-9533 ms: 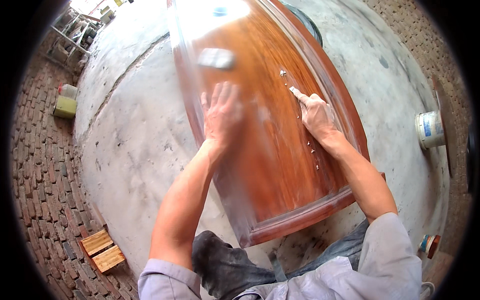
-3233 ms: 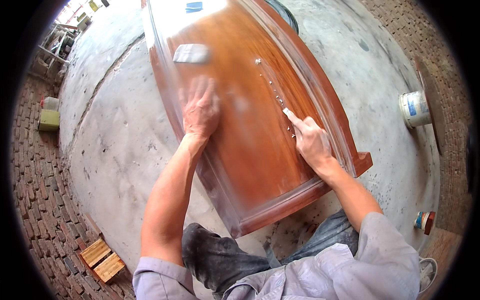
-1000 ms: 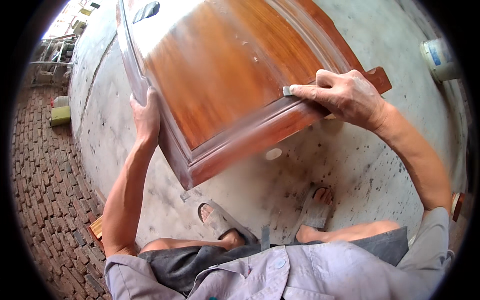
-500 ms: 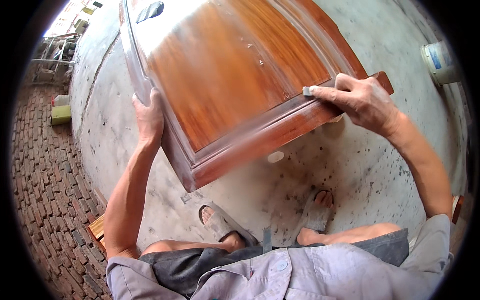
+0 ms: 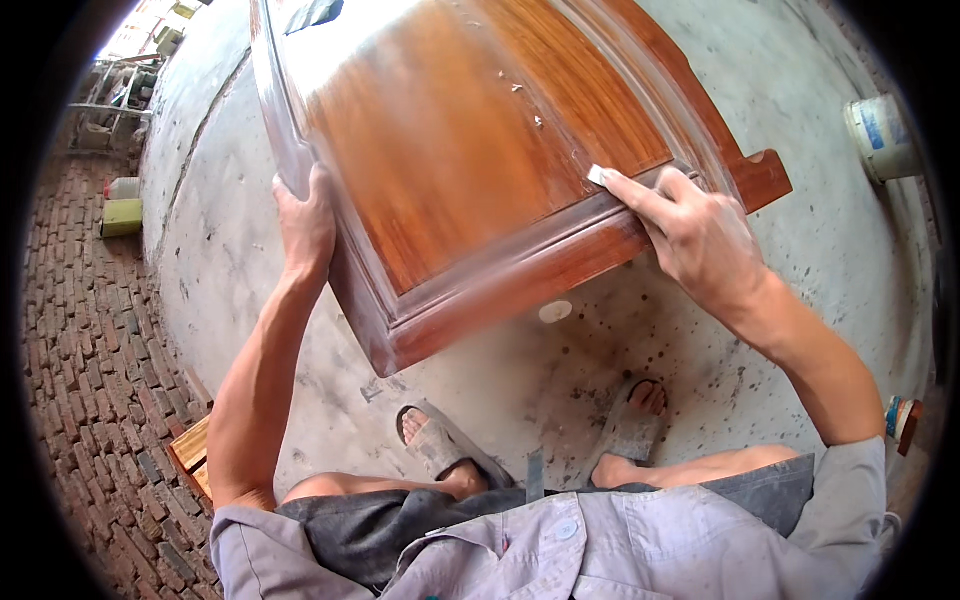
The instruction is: The person applies a white filler substance to a wooden cabinet door using a small spatula, smoothing it into the surface. They then use a sanding block to rub the treated area, removing excess material and smoothing the finish.
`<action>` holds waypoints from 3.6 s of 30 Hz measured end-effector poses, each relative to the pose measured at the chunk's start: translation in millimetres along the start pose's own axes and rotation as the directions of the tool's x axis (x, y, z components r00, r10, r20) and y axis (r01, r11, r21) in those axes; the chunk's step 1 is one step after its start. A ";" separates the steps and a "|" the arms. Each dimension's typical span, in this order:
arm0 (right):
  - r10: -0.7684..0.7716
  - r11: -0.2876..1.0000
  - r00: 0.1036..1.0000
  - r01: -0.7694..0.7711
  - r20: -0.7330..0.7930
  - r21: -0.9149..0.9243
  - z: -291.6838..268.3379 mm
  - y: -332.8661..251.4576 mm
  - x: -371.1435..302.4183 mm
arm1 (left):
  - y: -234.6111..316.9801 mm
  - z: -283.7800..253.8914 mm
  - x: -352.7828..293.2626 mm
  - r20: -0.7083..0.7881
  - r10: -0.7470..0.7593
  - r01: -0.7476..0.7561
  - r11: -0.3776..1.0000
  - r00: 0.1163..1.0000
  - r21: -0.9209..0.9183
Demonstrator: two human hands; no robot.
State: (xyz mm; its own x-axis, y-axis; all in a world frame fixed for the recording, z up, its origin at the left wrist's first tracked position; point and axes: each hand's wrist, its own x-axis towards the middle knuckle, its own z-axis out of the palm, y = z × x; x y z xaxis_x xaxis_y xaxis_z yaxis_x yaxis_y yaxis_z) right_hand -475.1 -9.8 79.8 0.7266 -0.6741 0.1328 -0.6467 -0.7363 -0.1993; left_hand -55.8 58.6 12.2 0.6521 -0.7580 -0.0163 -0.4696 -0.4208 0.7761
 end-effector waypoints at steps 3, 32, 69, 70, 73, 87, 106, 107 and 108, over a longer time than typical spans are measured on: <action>0.026 0.999 0.999 -0.026 0.019 -0.022 -0.7 -1.6 2.2 | -4.8 -0.2 2.7 -0.001 0.010 -0.010 1.000 1.000 -0.023; 0.027 0.996 0.998 -0.031 -0.054 -0.078 15.2 -5.7 44.0 | -22.2 4.9 9.0 -0.019 0.037 -0.037 0.999 0.999 -0.038; 0.094 0.996 0.995 -0.094 -0.045 0.004 21.2 -6.3 59.2 | -12.9 3.3 2.6 -0.038 -0.037 0.039 0.997 0.999 0.073; 0.059 0.998 0.993 -0.061 -0.102 -0.009 24.0 -3.3 68.4 | -10.8 5.4 1.2 -0.027 -0.044 0.045 0.997 0.999 0.058; 0.086 0.995 0.992 -0.089 -0.087 -0.033 27.6 1.0 85.1 | -7.8 4.8 1.9 -0.007 -0.029 0.030 0.999 1.000 0.015; 0.120 0.993 0.992 -0.121 -0.026 -0.015 23.1 -13.9 71.8 | -20.1 0.4 3.7 -0.060 0.000 0.003 0.998 0.998 0.058; 0.104 0.994 0.991 -0.101 -0.089 0.044 33.2 0.2 86.9 | -14.2 4.6 -0.5 -0.067 -0.016 0.020 0.997 0.998 0.069; 0.106 0.994 0.988 -0.104 -0.112 0.021 34.4 3.9 98.0 | -12.6 6.7 1.0 -0.047 -0.002 0.004 0.999 0.999 0.040; 0.103 0.995 0.985 -0.104 -0.135 0.004 37.8 5.8 110.1 | -11.9 5.4 3.1 -0.031 0.009 -0.009 1.000 0.999 0.017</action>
State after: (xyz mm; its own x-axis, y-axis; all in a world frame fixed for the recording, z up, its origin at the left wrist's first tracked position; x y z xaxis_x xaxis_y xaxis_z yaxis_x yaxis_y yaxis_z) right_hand -390.0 -86.1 56.5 0.6178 -0.7483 0.2414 -0.7175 -0.6621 -0.2163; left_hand -51.4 58.6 -0.5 0.6661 -0.7458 0.0107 -0.4851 -0.4223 0.7657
